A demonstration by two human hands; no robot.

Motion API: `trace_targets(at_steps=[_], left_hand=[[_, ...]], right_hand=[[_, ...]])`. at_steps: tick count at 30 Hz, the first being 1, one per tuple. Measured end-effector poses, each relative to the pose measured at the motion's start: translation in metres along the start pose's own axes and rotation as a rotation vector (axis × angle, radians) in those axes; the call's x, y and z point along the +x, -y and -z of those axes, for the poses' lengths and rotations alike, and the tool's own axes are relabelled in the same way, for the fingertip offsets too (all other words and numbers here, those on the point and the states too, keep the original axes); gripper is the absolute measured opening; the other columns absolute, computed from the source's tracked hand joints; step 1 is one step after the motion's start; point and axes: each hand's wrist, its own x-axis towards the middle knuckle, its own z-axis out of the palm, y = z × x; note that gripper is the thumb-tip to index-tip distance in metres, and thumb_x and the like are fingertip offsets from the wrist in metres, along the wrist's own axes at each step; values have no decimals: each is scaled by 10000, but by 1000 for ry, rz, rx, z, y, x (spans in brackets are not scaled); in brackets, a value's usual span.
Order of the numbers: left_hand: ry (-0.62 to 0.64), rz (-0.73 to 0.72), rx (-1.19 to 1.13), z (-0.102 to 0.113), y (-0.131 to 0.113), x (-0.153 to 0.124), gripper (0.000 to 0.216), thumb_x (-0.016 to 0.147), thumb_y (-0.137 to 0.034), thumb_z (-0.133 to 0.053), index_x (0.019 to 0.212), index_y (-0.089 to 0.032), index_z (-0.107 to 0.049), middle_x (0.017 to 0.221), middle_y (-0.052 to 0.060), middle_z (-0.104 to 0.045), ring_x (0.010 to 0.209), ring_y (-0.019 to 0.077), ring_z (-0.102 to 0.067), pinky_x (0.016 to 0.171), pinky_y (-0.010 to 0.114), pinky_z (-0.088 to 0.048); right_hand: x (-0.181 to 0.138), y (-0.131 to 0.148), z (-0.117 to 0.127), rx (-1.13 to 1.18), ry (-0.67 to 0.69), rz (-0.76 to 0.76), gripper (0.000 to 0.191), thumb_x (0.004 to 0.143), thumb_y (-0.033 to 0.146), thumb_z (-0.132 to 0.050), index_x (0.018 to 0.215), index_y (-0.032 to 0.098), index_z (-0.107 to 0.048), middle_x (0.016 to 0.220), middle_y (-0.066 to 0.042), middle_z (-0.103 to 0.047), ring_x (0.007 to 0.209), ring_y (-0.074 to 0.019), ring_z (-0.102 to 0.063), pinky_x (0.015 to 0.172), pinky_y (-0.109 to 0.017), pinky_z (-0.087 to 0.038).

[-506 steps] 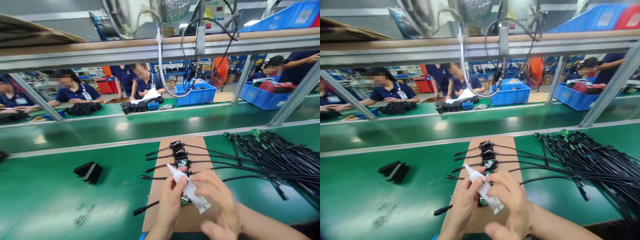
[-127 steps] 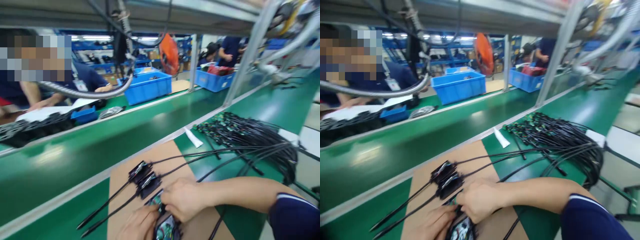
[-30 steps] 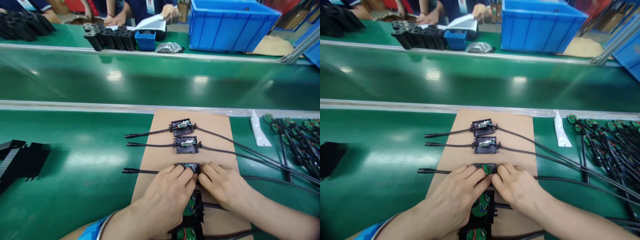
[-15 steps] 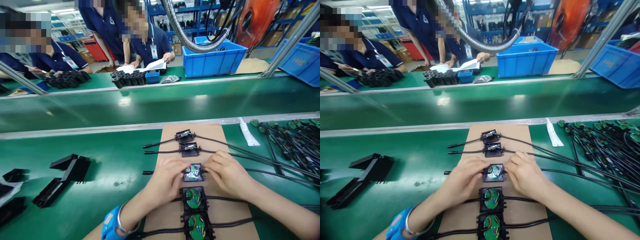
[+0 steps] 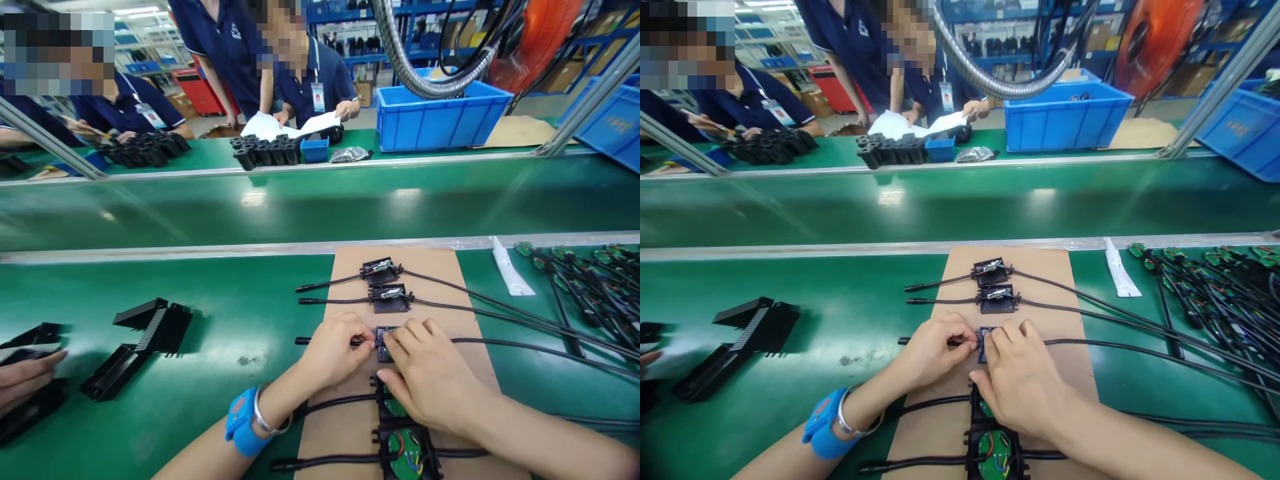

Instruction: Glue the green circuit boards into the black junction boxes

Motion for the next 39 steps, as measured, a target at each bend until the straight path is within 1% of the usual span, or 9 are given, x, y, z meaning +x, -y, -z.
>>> trace_targets(at_steps=[7,9,11,14,18,23,27,33,39], left_hand=[[21,-38,-14,1,-1,-2,135,815,-102,-608,777,-182,-711,790,6,-665,799,159,-606,742,264,-469],[91,-55,-23,7,0,1,126,825,-131,-620,794,-201,-720,787,-5,-671,785,153,-616,732,259,-475],[114,-78,8,15,3,9,121,818,-135,-635,844,-221,-717,821,-15,-679,806,154,-623,757,267,-480],[-68,-73,161,23,12,28,202,764,-139,-694,957,-191,-664,986,32,-661,951,213,-591,862,355,-467],[-137,-66,210,23,18,43,37,829,-153,-621,863,-165,-614,907,44,-649,897,214,-588,829,356,-478],[-112,-57,137,29,10,32,127,921,-193,-487,914,-190,-614,826,0,-671,748,155,-619,716,275,-499],[-84,-60,204,32,4,36,154,924,-204,-482,908,-201,-634,898,8,-695,820,179,-645,746,299,-508],[-38,-55,357,23,5,52,164,929,-200,-474,943,-190,-637,939,35,-702,873,201,-661,766,314,-530],[-45,-75,327,23,9,52,126,898,-164,-532,932,-195,-650,946,21,-714,867,191,-672,766,302,-539]], right_hand=[[15,8,3,112,82,60,332,911,344,-504,816,100,-709,832,-127,-621,882,-253,-486,803,-415,-397],[13,-6,9,210,105,46,289,893,327,-521,773,128,-693,782,-98,-609,853,-237,-491,784,-393,-413],[10,-29,13,305,31,9,262,901,270,-487,758,155,-673,759,-76,-602,821,-216,-496,761,-365,-423],[5,-71,6,298,-157,-135,187,888,196,-471,915,145,-648,867,-92,-630,873,-225,-518,796,-383,-439],[0,-100,-12,325,-149,-237,144,857,164,-508,990,136,-556,905,-100,-636,863,-226,-569,760,-375,-481],[-3,-80,12,329,-186,-137,225,956,181,-367,1098,161,-541,1002,-108,-622,909,-210,-597,796,-359,-488],[14,-71,33,180,-78,-131,237,944,206,-373,957,155,-604,881,-96,-621,770,-208,-602,696,-336,-474],[37,-73,18,14,93,-110,147,866,140,-466,843,148,-611,837,-99,-646,730,-223,-617,639,-319,-421],[45,-75,21,114,140,-120,175,847,186,-485,931,183,-638,919,-69,-675,804,-225,-637,668,-313,-415]])
